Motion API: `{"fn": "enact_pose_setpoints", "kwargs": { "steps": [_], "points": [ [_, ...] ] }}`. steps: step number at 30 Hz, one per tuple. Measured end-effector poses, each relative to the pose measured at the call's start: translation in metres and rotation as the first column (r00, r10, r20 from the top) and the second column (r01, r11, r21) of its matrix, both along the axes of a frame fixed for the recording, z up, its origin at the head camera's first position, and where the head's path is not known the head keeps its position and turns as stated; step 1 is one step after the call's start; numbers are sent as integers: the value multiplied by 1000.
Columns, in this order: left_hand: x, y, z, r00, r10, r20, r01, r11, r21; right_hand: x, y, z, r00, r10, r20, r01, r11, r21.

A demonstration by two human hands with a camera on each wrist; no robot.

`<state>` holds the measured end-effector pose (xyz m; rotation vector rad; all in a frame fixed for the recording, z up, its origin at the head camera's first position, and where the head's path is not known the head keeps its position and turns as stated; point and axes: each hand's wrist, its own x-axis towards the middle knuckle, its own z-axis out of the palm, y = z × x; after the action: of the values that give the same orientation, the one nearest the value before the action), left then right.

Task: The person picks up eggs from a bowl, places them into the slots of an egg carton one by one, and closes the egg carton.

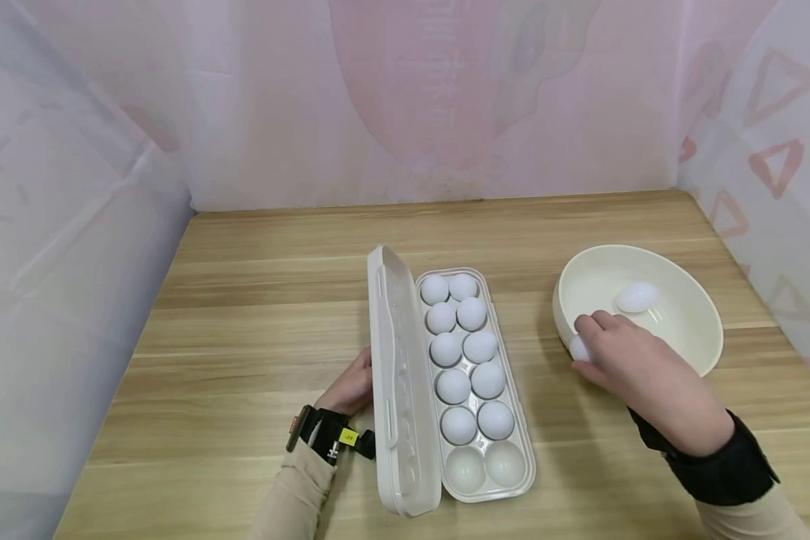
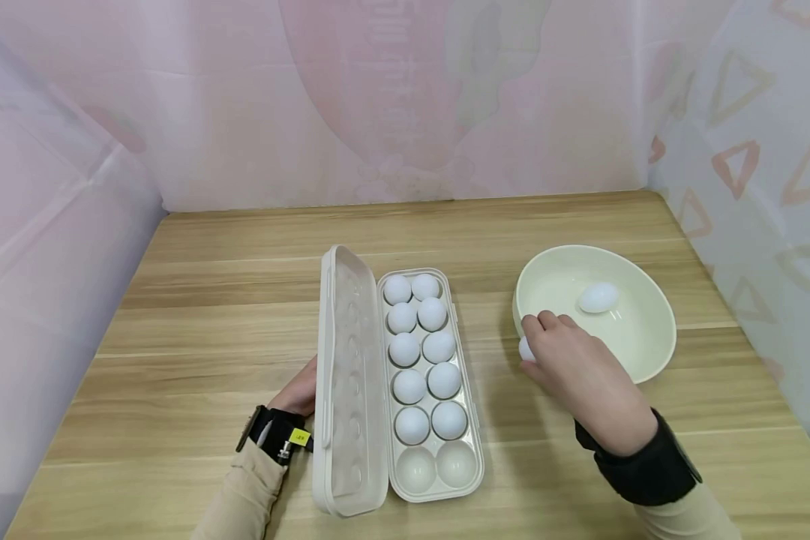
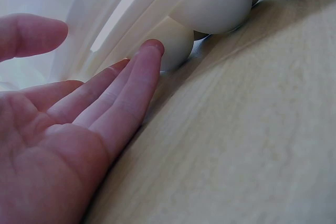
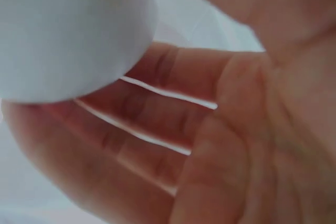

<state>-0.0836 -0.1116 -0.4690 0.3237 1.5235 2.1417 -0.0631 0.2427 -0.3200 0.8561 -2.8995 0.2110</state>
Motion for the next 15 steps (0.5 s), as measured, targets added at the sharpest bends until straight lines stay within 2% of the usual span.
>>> {"fn": "enact_pose_setpoints", "kwargs": {
  "steps": [15],
  "points": [
    [0, 1, -2, 1000, 4, -11, -4, 1000, 6, 4, -18, -11, 995, 96, 26, -94, 993, -70]
  ]
}}
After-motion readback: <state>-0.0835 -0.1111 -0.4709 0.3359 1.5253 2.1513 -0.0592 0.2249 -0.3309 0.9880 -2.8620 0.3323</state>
